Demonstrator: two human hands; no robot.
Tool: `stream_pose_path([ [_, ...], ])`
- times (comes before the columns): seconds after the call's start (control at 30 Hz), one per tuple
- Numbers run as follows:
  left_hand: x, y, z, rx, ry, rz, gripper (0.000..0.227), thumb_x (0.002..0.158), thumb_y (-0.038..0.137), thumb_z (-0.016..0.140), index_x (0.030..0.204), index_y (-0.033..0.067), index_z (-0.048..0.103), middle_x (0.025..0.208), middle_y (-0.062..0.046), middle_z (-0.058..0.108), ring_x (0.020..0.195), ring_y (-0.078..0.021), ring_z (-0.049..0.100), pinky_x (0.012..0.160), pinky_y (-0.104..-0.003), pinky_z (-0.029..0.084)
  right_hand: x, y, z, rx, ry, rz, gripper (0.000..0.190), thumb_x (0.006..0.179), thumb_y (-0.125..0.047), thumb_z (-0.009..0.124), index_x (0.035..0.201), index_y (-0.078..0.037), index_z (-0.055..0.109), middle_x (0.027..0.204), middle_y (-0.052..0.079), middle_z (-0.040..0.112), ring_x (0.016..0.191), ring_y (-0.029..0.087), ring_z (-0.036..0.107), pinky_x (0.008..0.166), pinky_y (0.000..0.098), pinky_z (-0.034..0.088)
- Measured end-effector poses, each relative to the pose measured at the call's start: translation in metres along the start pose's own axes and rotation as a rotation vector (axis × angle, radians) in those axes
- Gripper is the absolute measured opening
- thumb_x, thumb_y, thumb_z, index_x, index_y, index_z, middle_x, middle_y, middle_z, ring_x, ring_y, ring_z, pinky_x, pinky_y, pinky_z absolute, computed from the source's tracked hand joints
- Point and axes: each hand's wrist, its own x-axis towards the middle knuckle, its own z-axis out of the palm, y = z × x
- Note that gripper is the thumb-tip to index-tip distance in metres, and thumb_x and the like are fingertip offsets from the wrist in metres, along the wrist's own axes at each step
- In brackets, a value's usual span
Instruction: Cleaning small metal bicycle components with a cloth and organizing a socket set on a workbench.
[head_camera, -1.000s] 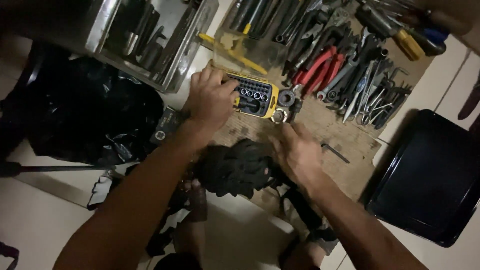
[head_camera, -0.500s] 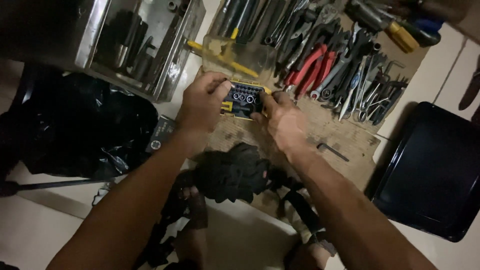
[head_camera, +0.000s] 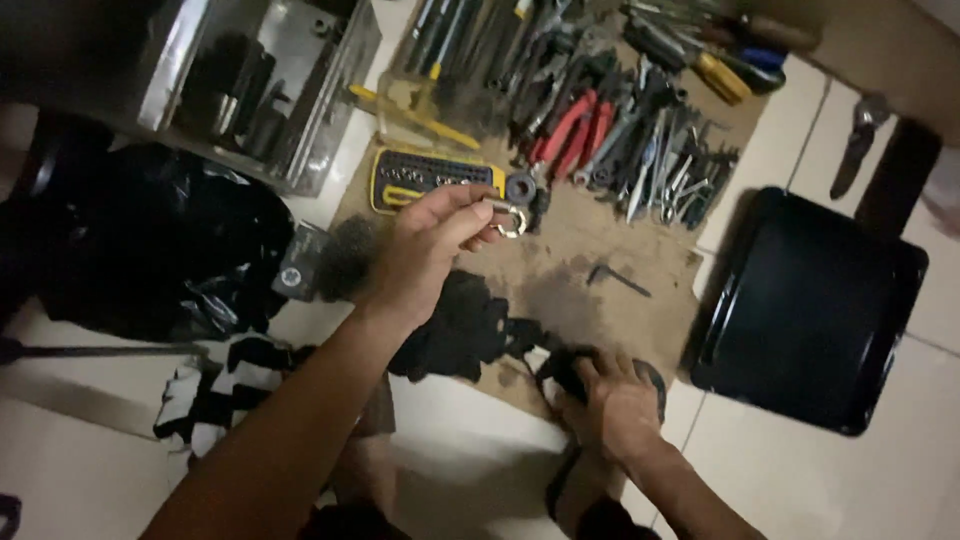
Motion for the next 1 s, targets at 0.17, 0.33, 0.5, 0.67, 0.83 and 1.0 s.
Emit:
stream_pose_path([
  [0.17, -0.026, -0.031, 0.002, -0.136, -0.091, 0.054, 0.031, 0.088, 0.021, 0.072, 0.111, 0.0004, 0.072, 0.086, -0.013, 0.074, 0.073, -0.0162, 0.069, 0.064, -0.024, 0.051, -0.01, -0.001, -0.042, 0.198, 0.009, 0.049, 0.023, 0.087, -0.036, 0.064, 0.109, -0.028, 0.065, 0.115, 0.004, 0.058, 0.11, 0.033, 0.06, 0.096, 0.0489, 0.05],
  [0.33, -0.034, -0.058, 0.007, -0.211, -0.137, -0.143, 0.023, 0.089, 0.022, 0.07, 0.103, 0.0041, 0.072, 0.085, -0.011, 0.072, 0.072, -0.0182, 0.067, 0.064, -0.026, 0.05, -0.006, 0.022, -0.044, 0.985, 0.215, 0.151, 0.012, 0.084, -0.022, 0.079, 0.094, -0.018, 0.076, 0.084, 0.007, 0.074, 0.08, 0.025, 0.073, 0.078, 0.0401, 0.057],
  [0.5, -0.047, -0.071, 0.018, -0.177, -0.168, -0.188, 0.021, 0.091, 0.022, 0.07, 0.102, 0.0043, 0.07, 0.085, -0.011, 0.07, 0.075, -0.018, 0.067, 0.065, -0.026, 0.049, -0.014, 0.001, -0.098, 1.742, 0.422, 0.053, 0.008, 0.099, -0.008, 0.062, 0.107, -0.01, 0.061, 0.071, 0.002, 0.058, 0.055, 0.009, 0.056, 0.053, 0.0196, 0.047],
  [0.67, -0.071, -0.072, 0.042, -0.151, -0.19, -0.15, 0.021, 0.086, 0.01, 0.071, 0.103, -0.003, 0.072, 0.084, -0.015, 0.071, 0.072, -0.0201, 0.067, 0.061, -0.026, 0.054, -0.029, -0.046, -0.132, 1.466, 0.47, -0.019, 0.018, 0.097, -0.012, 0.066, 0.114, -0.006, 0.066, 0.089, 0.007, 0.064, 0.081, 0.014, 0.06, 0.07, 0.029, 0.052],
  [0.83, -0.072, -0.076, 0.039, -0.105, -0.136, -0.228, 0.026, 0.085, 0.004, 0.055, 0.106, 0.0015, 0.071, 0.09, -0.01, 0.069, 0.064, -0.0148, 0.059, 0.057, -0.025, 0.051, -0.034, -0.051, -0.139, 0.98, 0.447, -0.303, 0.039, 0.095, -0.023, 0.064, 0.13, -0.005, 0.061, 0.123, 0.009, 0.066, 0.116, 0.02, 0.06, 0.104, 0.033, 0.042],
  [1.0, -0.081, -0.07, 0.025, 0.332, -0.237, -0.137, 0.018, 0.088, 0.021, 0.057, 0.093, 0.0102, 0.07, 0.08, -0.005, 0.074, 0.074, -0.0112, 0.069, 0.061, -0.026, 0.05, -0.032, -0.054, -0.135, 0.83, 0.52, -0.451, 0.018, 0.1, -0.014, 0.057, 0.112, -0.003, 0.063, 0.098, 0.009, 0.068, 0.088, 0.021, 0.067, 0.08, 0.0313, 0.051],
])
